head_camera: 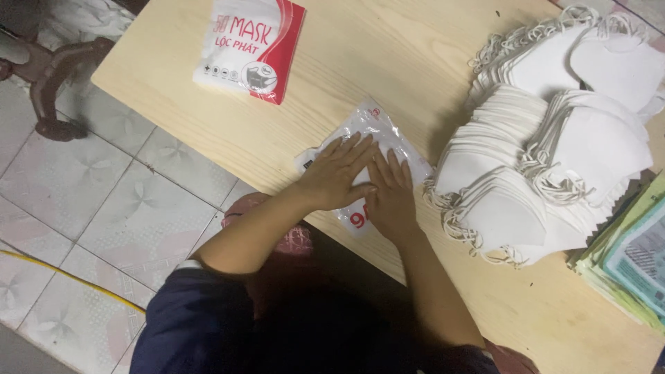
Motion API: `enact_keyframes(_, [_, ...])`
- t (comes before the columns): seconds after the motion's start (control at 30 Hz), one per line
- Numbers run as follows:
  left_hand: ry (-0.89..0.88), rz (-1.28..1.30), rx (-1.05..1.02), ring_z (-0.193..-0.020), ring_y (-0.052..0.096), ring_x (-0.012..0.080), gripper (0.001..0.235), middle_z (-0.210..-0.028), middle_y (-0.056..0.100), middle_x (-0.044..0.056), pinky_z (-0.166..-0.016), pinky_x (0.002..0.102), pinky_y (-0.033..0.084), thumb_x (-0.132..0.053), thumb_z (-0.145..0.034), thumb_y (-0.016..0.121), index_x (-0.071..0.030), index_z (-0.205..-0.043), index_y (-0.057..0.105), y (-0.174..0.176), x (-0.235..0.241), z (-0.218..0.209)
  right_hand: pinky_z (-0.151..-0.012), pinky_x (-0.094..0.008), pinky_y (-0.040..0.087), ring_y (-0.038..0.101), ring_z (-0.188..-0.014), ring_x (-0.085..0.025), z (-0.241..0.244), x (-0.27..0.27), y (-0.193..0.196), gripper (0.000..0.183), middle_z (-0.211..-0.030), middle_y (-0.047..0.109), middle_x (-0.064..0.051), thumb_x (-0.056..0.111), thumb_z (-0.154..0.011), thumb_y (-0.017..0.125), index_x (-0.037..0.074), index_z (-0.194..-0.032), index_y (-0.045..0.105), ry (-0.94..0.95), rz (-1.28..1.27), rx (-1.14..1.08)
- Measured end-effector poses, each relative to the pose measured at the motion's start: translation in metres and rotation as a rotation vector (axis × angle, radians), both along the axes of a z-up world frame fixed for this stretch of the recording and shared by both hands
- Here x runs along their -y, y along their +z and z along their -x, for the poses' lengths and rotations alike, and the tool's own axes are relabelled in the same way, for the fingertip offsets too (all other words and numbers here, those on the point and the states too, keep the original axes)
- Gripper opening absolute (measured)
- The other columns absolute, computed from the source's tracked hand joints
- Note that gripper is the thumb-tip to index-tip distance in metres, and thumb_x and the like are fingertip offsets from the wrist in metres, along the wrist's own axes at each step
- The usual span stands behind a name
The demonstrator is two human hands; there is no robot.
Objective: The person sits at a wooden table and folds white face masks by hand. They stack the folded masks and then place them into a clear plastic packaging bag labeled '9A MASK'.
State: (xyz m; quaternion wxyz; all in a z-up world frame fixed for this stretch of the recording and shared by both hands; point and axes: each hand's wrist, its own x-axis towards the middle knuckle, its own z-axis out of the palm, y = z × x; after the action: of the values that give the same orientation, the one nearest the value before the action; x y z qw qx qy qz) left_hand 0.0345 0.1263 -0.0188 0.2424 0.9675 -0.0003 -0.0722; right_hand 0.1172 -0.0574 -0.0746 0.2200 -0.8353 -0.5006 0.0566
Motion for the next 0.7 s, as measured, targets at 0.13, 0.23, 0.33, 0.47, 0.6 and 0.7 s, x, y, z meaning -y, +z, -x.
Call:
enact_keyframes(0.13, [-0.035,-0.032,-0.037,-0.158,0.016,0.0357,0.086,-0.17,0.021,0.016,-0.127,0.051,0.01,-0.068,-0.101,0.037,-0.012,-0.164,0.019,0.001,-0.004,0.001,-0.127,-0.049,0.015,0.03,-0.153,-0.031,-0.003,0.023,-0.006,0.049,-0.162,0.042,-0.008,0.023,-0.108,0.051,0.013,-0.156,0.046,0.011,-0.09,0.02])
enact_keyframes(0.23, [-0.025,-0.081,-0.091,-0.158,0.013,0.0362,0.078,-0.17,0.02,0.016,-0.127,0.051,0.008,-0.059,-0.104,0.042,-0.013,-0.164,0.021,0.009,-0.003,0.001,-0.128,-0.047,0.018,0.031,-0.153,-0.029,0.005,0.034,0.002,0.049,-0.163,0.042,-0.007,0.025,-0.108,0.051,0.014,-0.155,0.047,-0.009,0.01,0.068])
enact_keyframes(0.33, [-0.003,-0.058,-0.116,-0.158,0.012,0.0363,0.078,-0.17,0.019,0.016,-0.127,0.051,0.007,-0.059,-0.105,0.04,-0.014,-0.165,0.018,0.014,0.001,0.008,-0.128,-0.047,0.021,0.033,-0.152,-0.03,0.021,0.04,0.017,0.048,-0.162,0.042,-0.01,0.022,-0.106,0.054,0.011,-0.153,0.049,-0.048,0.049,0.091])
enact_keyframes(0.47, [0.074,0.004,-0.146,-0.157,0.011,0.0377,0.077,-0.17,0.017,0.019,-0.126,0.051,0.005,-0.057,-0.106,0.039,-0.012,-0.165,0.018,0.021,0.002,0.012,-0.12,-0.052,0.037,0.042,-0.144,-0.039,0.047,0.051,0.008,0.06,-0.156,0.045,-0.019,0.01,-0.099,0.065,0.008,-0.154,0.04,-0.349,-0.359,-0.346])
enact_keyframes(0.6, [0.196,0.142,-0.13,-0.157,0.009,0.0415,0.082,-0.168,0.017,0.025,-0.126,0.053,0.002,-0.06,-0.103,0.043,-0.008,-0.163,0.024,0.018,0.014,0.013,-0.113,-0.053,0.048,0.044,-0.142,-0.043,0.069,0.003,0.12,0.085,-0.16,0.036,-0.025,0.013,-0.098,0.063,0.01,-0.164,0.01,-0.667,-0.765,-1.207])
enact_keyframes(0.7, [0.323,0.335,-0.007,-0.154,0.015,0.0488,0.087,-0.163,0.023,0.034,-0.124,0.057,0.007,-0.064,-0.1,0.048,0.0,-0.158,0.034,0.03,0.019,0.021,-0.104,-0.046,0.055,0.054,-0.135,-0.038,0.064,0.01,0.106,0.081,-0.154,0.044,-0.026,0.011,-0.098,0.058,0.007,-0.164,0.012,-0.609,-0.85,-1.22])
